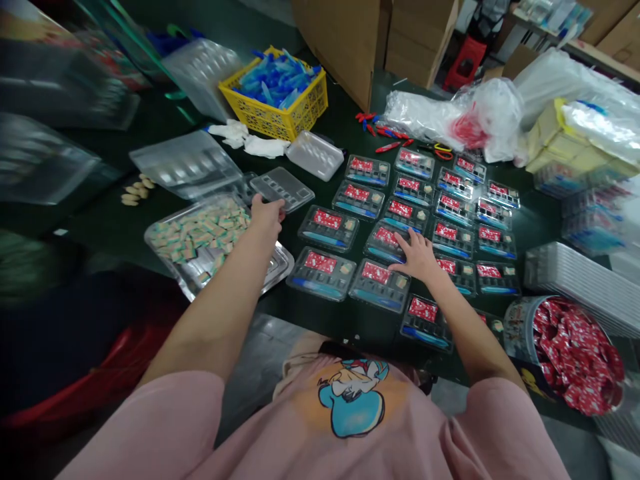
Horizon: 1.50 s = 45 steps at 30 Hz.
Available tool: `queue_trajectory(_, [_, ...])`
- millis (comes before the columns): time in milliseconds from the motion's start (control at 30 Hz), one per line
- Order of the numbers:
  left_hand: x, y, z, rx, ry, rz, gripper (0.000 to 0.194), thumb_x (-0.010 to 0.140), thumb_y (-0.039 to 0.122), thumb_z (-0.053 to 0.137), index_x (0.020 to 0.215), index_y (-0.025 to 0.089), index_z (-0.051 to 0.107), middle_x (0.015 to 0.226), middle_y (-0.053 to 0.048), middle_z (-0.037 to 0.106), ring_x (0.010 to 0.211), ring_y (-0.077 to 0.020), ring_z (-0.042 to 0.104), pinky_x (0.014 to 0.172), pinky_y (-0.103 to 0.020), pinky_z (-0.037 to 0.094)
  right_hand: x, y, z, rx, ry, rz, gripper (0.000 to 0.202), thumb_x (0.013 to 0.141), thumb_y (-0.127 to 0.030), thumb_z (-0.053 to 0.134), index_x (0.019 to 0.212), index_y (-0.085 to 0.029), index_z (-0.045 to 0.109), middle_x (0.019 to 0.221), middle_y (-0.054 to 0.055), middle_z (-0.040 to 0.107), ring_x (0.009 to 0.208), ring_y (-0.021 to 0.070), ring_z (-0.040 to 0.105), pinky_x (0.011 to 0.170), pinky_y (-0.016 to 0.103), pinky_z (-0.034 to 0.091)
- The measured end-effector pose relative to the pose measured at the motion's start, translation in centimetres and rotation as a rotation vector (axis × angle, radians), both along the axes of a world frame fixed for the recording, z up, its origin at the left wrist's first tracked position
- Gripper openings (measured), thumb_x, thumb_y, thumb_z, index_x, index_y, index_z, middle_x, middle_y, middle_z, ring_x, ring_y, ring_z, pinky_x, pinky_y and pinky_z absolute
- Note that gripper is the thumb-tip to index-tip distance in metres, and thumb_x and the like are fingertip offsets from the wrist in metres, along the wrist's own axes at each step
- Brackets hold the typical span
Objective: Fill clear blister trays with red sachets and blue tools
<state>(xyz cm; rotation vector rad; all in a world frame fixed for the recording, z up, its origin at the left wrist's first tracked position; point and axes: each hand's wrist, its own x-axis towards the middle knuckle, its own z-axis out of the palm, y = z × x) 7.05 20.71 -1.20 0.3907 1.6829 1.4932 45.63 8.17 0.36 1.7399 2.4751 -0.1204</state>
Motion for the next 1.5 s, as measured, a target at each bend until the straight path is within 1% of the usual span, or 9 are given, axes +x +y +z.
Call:
queue_trajectory(267, [-0.6, 1.1, 0.9, -0.092, -0.070, 0.081, 0.055, 0.064, -0.008, 0.062, 0.108, 0.021, 0.047, 0.068, 0.007, 0.047, 0.049, -0.0067, 0.041, 0.048, -0.018, 0.032, -0.6, -0.3, -0.6, 0.021, -0.023, 0.025, 0.080, 0.088, -0.068, 0.045, 0.152, -0.019, 0.034, 0.159, 0.021, 0.024, 0.142, 0.0412, 0.025, 0.106, 0.060, 0.028])
queue_trajectory(467, [-1.0, -0.4, 2.2, 0.014, -0.325, 0.064, 0.047, 0.062, -0.008, 0.058, 0.093, 0.024, 0.041, 0.062, 0.010, 0.047, 0.047, -0.0052, 0.044, 0.047, -0.014, 0.032, -1.0, -0.2, -0.2, -0.020, 0.004, 0.060, 0.078, 0.087, -0.066, 0.048, 0.149, -0.020, 0.039, 0.158, 0.018, 0.027, 0.140, 0.0401, 0.029, 0.105, 0.055, 0.032])
queue_trajectory(667, [-0.3, -3.7, 3.6, 0.189, -0.432, 0.035, 0.035, 0.062, -0.007, 0.053, 0.077, 0.021, 0.040, 0.070, 0.005, 0.061, 0.048, -0.0048, 0.047, 0.046, -0.014, 0.034, -1.5, -0.5, -0.2, -0.043, 0.024, 0.013, 0.078, 0.088, -0.063, 0.050, 0.151, -0.020, 0.035, 0.160, 0.018, 0.023, 0.142, 0.0405, 0.026, 0.102, 0.058, 0.036])
queue_trajectory(833, [2.0, -7.2, 5.7, 0.311, -0.459, -0.075, 0.035, 0.060, -0.004, 0.059, 0.085, 0.020, 0.054, 0.073, 0.004, 0.063, 0.055, -0.0063, 0.053, 0.052, -0.016, 0.040, -1.1, -0.8, 0.0, -0.069, 0.132, -0.032, 0.075, 0.088, -0.060, 0.052, 0.150, -0.022, 0.037, 0.161, 0.015, 0.024, 0.146, 0.0402, 0.020, 0.109, 0.063, 0.029])
queue_trajectory(1000, [7.4, -13.1, 6.9, 0.341, -0.414, -0.277, 0.043, 0.054, 0.007, 0.073, 0.091, 0.023, 0.056, 0.079, 0.003, 0.065, 0.070, -0.0124, 0.061, 0.060, -0.020, 0.046, -3.0, -1.7, 2.3, 0.081, 0.596, -0.136, 0.062, 0.094, -0.054, 0.045, 0.147, -0.021, 0.043, 0.155, 0.013, 0.037, 0.146, 0.0310, 0.026, 0.116, 0.056, 0.023])
queue_trajectory(1167, [11.7, -19.3, 6.5, 0.270, -0.318, -0.442, 0.040, 0.056, 0.018, 0.080, 0.088, 0.025, 0.057, 0.086, 0.002, 0.066, 0.079, -0.0139, 0.062, 0.067, -0.022, 0.048, -8.5, -4.2, 4.0, -0.120, 1.067, -0.098, 0.097, 0.078, -0.065, 0.064, 0.155, -0.024, 0.022, 0.158, 0.013, 0.030, 0.146, 0.0305, 0.028, 0.119, 0.051, 0.022])
queue_trajectory(1267, [11.9, -21.3, 6.2, 0.261, -0.274, -0.482, 0.036, 0.059, 0.021, 0.082, 0.086, 0.024, 0.059, 0.084, 0.003, 0.064, 0.078, -0.0118, 0.061, 0.072, -0.021, 0.048, -11.1, -5.8, 3.5, -0.252, 1.145, -0.156, 0.121, 0.063, -0.065, 0.077, 0.157, -0.026, 0.011, 0.162, 0.013, 0.018, 0.149, 0.0326, 0.018, 0.120, 0.053, 0.016])
queue_trajectory(1367, [11.0, -22.1, 6.3, 0.214, -0.259, -0.557, 0.031, 0.059, 0.026, 0.084, 0.081, 0.022, 0.063, 0.079, 0.002, 0.063, 0.072, -0.0106, 0.059, 0.068, -0.020, 0.047, -12.2, -6.9, 2.7, -0.341, 1.158, -0.158, 0.123, 0.061, -0.063, 0.079, 0.157, -0.024, 0.013, 0.163, 0.014, 0.012, 0.150, 0.0316, 0.011, 0.121, 0.051, 0.013])
queue_trajectory(1500, [10.1, -22.5, 6.5, 0.126, -0.302, -0.643, 0.029, 0.058, 0.033, 0.087, 0.072, 0.019, 0.065, 0.067, 0.003, 0.061, 0.060, -0.0077, 0.055, 0.060, -0.019, 0.046, -12.2, -7.8, 2.6, -0.389, 1.202, -0.106, 0.112, 0.064, -0.065, 0.076, 0.154, -0.019, 0.026, 0.157, 0.016, 0.027, 0.147, 0.0326, 0.021, 0.120, 0.050, 0.017])
